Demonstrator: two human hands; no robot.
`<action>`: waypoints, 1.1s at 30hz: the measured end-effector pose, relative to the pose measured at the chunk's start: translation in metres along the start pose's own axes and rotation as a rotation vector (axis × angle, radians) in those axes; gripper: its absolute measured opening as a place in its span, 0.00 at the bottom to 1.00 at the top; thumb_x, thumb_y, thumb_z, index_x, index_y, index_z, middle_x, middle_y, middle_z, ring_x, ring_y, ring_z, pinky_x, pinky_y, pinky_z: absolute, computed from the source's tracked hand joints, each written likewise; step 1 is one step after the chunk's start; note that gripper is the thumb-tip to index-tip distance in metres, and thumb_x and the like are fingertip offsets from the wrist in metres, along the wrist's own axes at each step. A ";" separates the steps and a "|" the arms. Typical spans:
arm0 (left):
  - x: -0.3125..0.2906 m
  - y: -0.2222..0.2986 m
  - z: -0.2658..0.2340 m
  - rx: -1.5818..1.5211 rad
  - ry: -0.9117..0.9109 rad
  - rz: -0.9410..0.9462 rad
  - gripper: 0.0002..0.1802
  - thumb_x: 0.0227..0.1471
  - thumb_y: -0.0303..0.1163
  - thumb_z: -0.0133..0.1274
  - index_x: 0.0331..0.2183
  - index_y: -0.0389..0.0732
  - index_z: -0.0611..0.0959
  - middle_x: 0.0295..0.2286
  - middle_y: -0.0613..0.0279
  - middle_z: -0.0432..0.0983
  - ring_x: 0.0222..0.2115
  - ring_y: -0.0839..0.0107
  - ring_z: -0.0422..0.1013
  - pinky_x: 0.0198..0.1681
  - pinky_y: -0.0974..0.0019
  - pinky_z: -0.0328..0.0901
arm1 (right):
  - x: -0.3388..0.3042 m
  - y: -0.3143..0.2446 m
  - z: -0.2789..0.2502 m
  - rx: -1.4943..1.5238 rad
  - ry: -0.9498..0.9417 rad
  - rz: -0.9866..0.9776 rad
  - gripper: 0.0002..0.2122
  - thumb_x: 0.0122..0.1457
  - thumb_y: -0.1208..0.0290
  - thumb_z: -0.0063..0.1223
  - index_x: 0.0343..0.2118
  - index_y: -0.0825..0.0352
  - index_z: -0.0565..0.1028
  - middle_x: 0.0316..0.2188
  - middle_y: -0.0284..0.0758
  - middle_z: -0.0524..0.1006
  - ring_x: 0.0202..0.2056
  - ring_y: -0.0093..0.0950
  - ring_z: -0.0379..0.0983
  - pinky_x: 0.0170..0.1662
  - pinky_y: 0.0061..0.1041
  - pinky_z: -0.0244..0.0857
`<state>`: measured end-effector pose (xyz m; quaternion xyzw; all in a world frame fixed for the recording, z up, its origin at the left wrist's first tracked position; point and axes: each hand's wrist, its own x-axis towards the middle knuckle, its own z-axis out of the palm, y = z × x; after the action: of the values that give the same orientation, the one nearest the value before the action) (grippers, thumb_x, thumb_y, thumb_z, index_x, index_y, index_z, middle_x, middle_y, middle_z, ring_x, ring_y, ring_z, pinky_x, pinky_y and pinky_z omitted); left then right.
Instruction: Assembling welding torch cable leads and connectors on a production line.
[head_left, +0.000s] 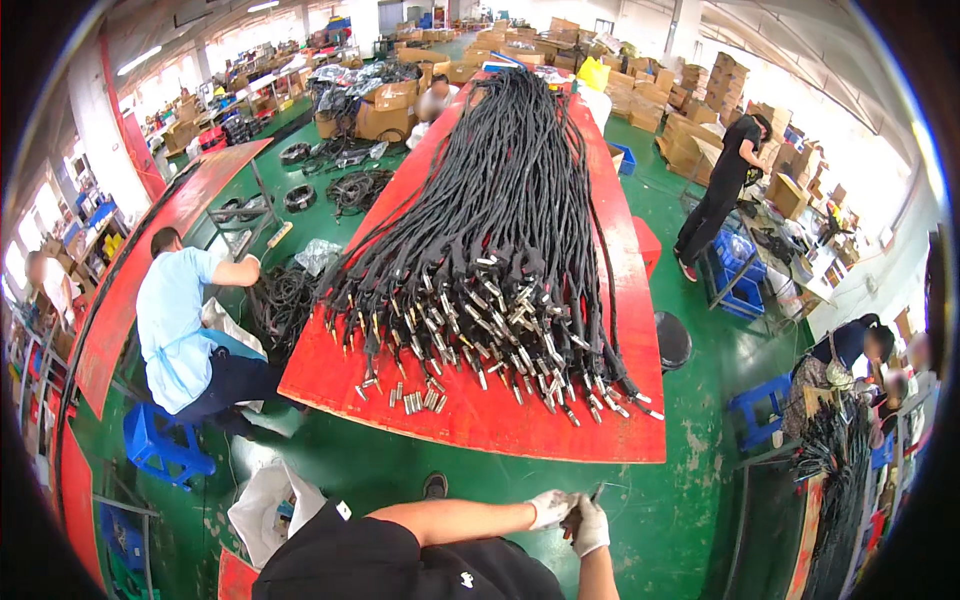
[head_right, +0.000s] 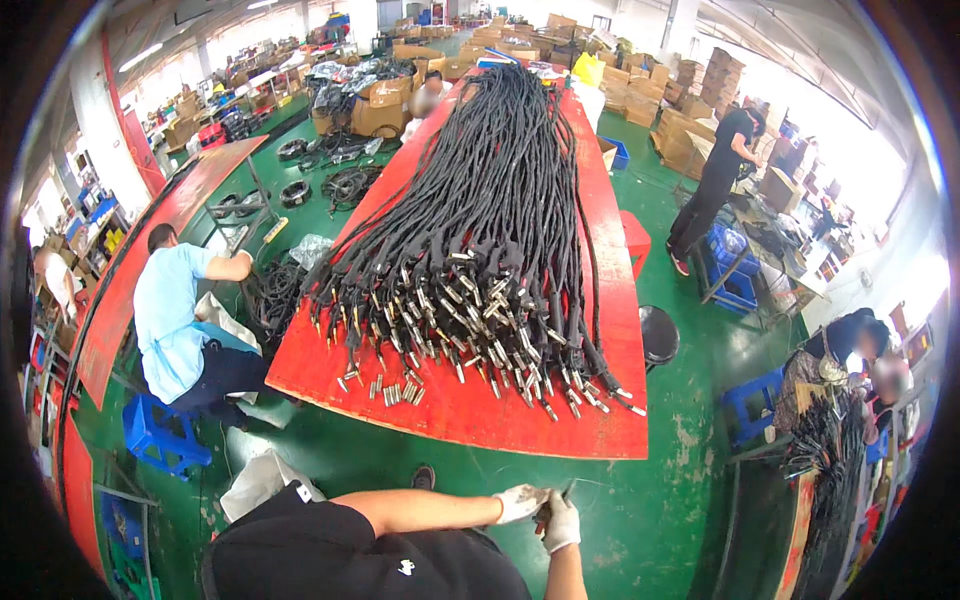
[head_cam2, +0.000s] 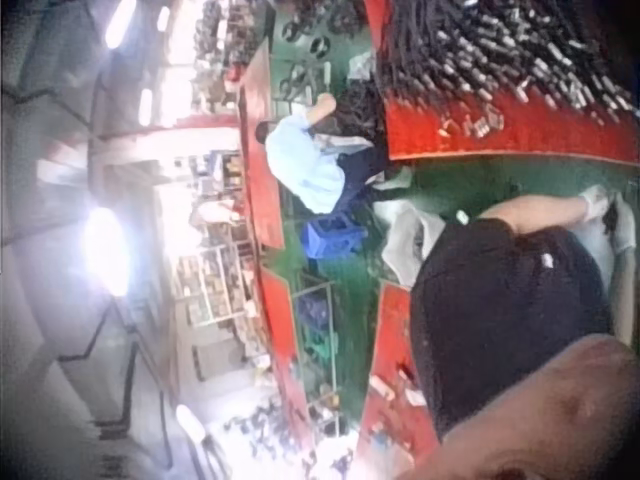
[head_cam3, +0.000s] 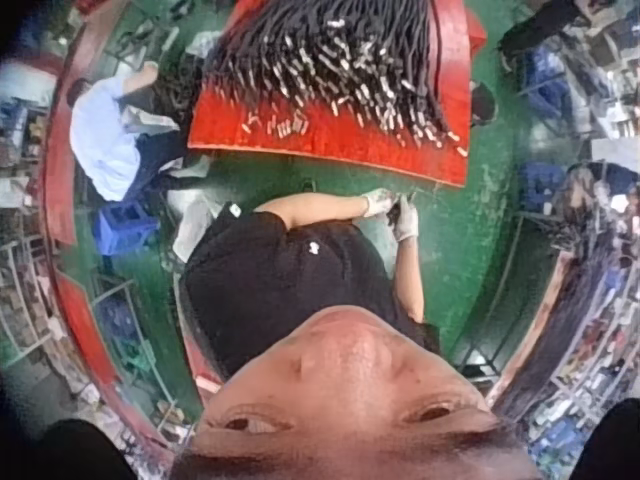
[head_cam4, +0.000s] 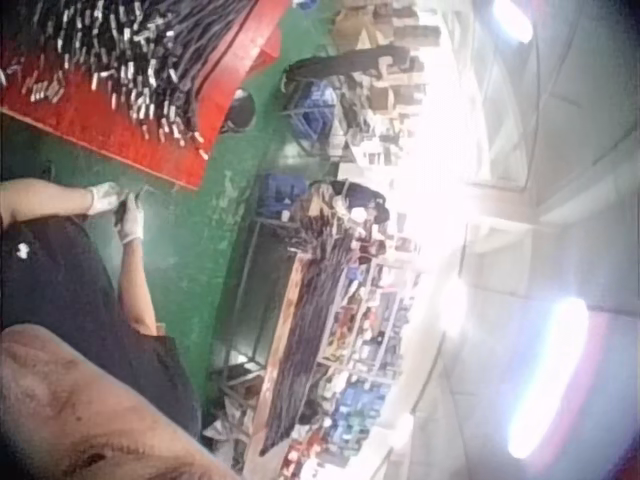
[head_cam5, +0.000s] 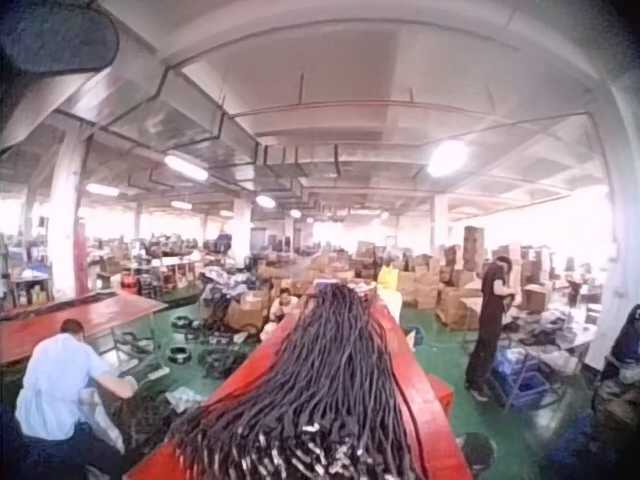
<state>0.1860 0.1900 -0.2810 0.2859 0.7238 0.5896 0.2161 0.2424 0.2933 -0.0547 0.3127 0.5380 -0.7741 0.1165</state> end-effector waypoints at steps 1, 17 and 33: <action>0.027 0.082 -0.010 -0.029 -0.099 0.017 0.20 0.66 0.44 0.41 0.48 0.43 0.80 0.41 0.56 0.80 0.43 0.64 0.75 0.54 0.62 0.68 | 0.009 0.030 -0.051 0.285 0.088 -0.033 0.15 0.66 0.59 0.52 0.39 0.68 0.76 0.19 0.34 0.74 0.18 0.28 0.71 0.19 0.28 0.65; -0.018 0.207 -0.232 0.987 -0.647 0.169 0.11 0.53 0.42 0.49 0.33 0.49 0.83 0.29 0.54 0.80 0.30 0.53 0.78 0.33 0.50 0.72 | 0.015 -0.016 -0.047 0.732 -0.023 -0.166 0.14 0.67 0.52 0.49 0.29 0.56 0.70 0.18 0.26 0.64 0.21 0.28 0.62 0.32 0.39 0.63; 0.035 0.110 -0.049 -0.044 -0.044 -0.342 0.25 0.65 0.50 0.45 0.27 0.39 0.81 0.27 0.46 0.79 0.29 0.59 0.74 0.42 0.54 0.68 | -0.017 0.016 -0.068 0.057 0.370 -0.300 0.12 0.66 0.62 0.55 0.29 0.63 0.71 0.16 0.28 0.67 0.14 0.22 0.60 0.22 0.24 0.60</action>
<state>0.1456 0.1929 -0.1624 0.1670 0.7439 0.5535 0.3353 0.2880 0.3454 -0.0724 0.3687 0.5683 -0.7274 -0.1093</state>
